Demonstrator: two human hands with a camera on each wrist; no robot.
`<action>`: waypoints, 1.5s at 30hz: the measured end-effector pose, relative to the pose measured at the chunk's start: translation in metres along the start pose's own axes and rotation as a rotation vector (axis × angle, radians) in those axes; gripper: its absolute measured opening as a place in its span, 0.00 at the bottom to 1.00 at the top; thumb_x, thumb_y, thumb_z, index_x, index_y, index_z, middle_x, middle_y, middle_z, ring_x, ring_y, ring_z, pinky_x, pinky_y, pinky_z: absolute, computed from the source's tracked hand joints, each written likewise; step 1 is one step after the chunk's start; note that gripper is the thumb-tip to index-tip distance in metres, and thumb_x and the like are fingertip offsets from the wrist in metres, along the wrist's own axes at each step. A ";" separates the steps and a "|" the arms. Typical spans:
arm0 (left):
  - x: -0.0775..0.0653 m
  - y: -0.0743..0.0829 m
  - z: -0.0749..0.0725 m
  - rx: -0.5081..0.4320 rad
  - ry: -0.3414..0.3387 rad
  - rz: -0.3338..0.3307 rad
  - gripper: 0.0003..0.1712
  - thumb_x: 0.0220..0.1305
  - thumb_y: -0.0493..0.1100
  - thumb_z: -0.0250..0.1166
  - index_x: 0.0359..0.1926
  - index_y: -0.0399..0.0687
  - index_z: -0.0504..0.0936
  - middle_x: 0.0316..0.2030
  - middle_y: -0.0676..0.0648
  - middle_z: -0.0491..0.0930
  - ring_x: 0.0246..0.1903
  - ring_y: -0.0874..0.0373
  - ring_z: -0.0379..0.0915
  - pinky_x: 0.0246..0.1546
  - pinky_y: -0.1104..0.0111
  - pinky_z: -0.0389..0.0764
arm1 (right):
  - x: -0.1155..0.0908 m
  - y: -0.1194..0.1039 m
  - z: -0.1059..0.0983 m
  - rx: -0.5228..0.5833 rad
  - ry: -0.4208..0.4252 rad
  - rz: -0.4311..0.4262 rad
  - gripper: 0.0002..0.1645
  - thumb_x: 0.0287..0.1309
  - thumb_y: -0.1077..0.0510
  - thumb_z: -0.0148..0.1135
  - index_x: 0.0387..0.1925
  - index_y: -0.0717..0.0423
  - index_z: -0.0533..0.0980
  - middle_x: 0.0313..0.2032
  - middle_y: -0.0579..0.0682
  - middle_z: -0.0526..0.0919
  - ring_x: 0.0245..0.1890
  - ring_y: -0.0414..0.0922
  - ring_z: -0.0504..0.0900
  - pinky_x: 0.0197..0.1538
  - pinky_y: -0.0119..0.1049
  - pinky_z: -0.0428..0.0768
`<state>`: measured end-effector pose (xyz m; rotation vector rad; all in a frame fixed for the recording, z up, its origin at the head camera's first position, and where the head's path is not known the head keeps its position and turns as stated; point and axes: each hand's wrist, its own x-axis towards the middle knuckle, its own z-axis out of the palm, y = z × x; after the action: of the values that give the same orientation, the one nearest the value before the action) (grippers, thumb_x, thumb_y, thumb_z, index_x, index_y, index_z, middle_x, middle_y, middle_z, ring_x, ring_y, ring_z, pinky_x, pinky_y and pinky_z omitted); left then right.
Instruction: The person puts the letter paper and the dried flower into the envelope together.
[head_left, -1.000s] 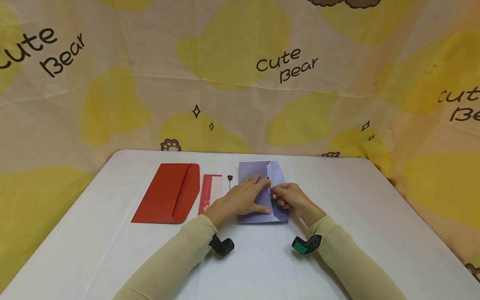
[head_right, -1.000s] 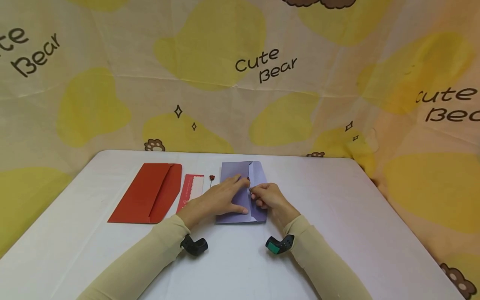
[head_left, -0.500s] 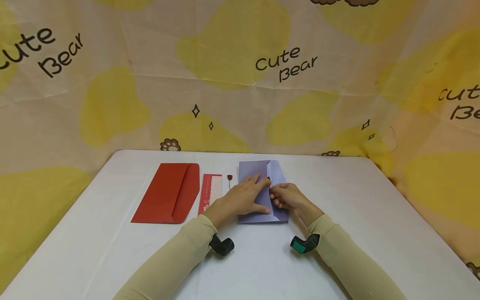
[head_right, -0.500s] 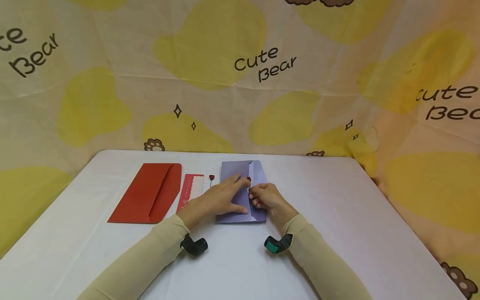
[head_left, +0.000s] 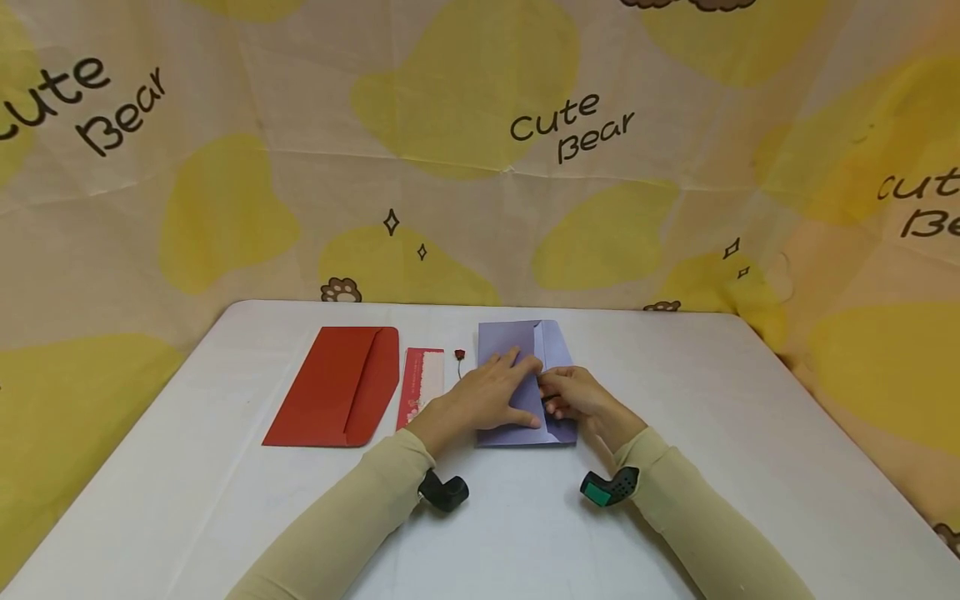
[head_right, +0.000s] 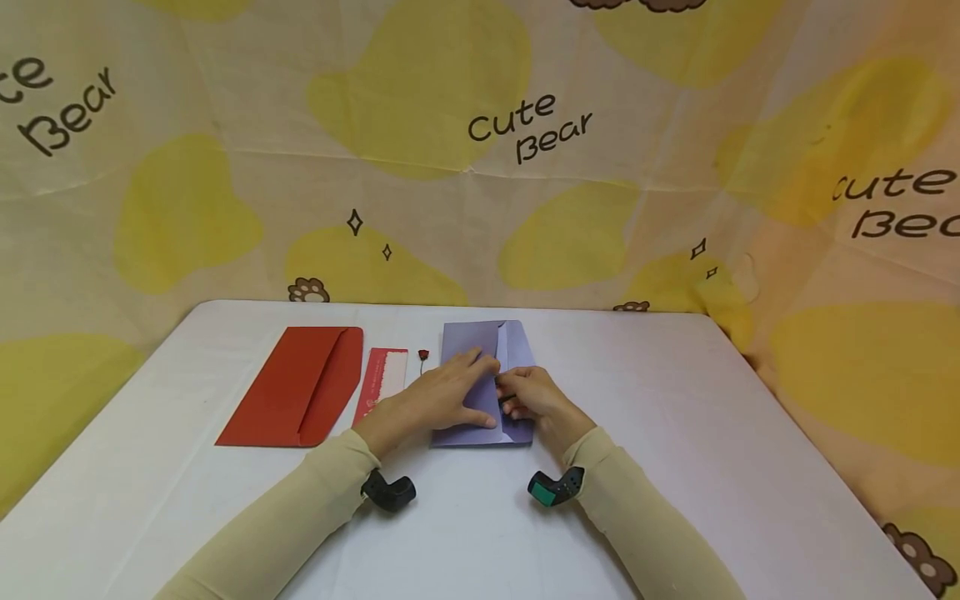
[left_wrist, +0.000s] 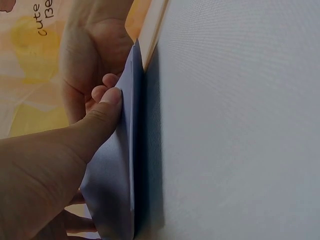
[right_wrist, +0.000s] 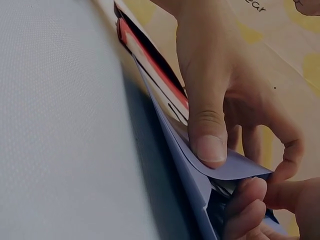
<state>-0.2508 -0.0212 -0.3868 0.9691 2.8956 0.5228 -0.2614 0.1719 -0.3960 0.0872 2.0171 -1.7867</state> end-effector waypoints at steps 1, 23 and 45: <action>0.000 0.000 0.000 0.000 -0.003 -0.003 0.44 0.57 0.67 0.71 0.69 0.62 0.63 0.75 0.35 0.61 0.73 0.34 0.60 0.69 0.45 0.71 | 0.000 0.000 -0.001 -0.004 -0.005 0.000 0.08 0.73 0.56 0.54 0.36 0.54 0.75 0.22 0.39 0.80 0.17 0.31 0.74 0.23 0.22 0.73; -0.001 -0.001 0.001 -0.046 -0.017 -0.031 0.43 0.56 0.67 0.72 0.68 0.63 0.64 0.76 0.35 0.59 0.72 0.30 0.60 0.69 0.44 0.69 | -0.006 -0.015 -0.027 -0.076 0.060 -0.061 0.26 0.71 0.52 0.55 0.59 0.69 0.72 0.25 0.37 0.79 0.19 0.31 0.73 0.24 0.23 0.69; -0.001 -0.002 0.001 -0.063 -0.014 -0.011 0.41 0.58 0.65 0.71 0.68 0.64 0.65 0.76 0.37 0.59 0.73 0.32 0.59 0.70 0.46 0.69 | -0.010 -0.020 -0.036 -0.069 0.052 -0.062 0.24 0.72 0.50 0.55 0.58 0.66 0.73 0.28 0.39 0.80 0.20 0.32 0.73 0.25 0.23 0.72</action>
<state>-0.2510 -0.0224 -0.3885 0.9437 2.8514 0.5996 -0.2689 0.2056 -0.3712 0.0515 2.1376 -1.7671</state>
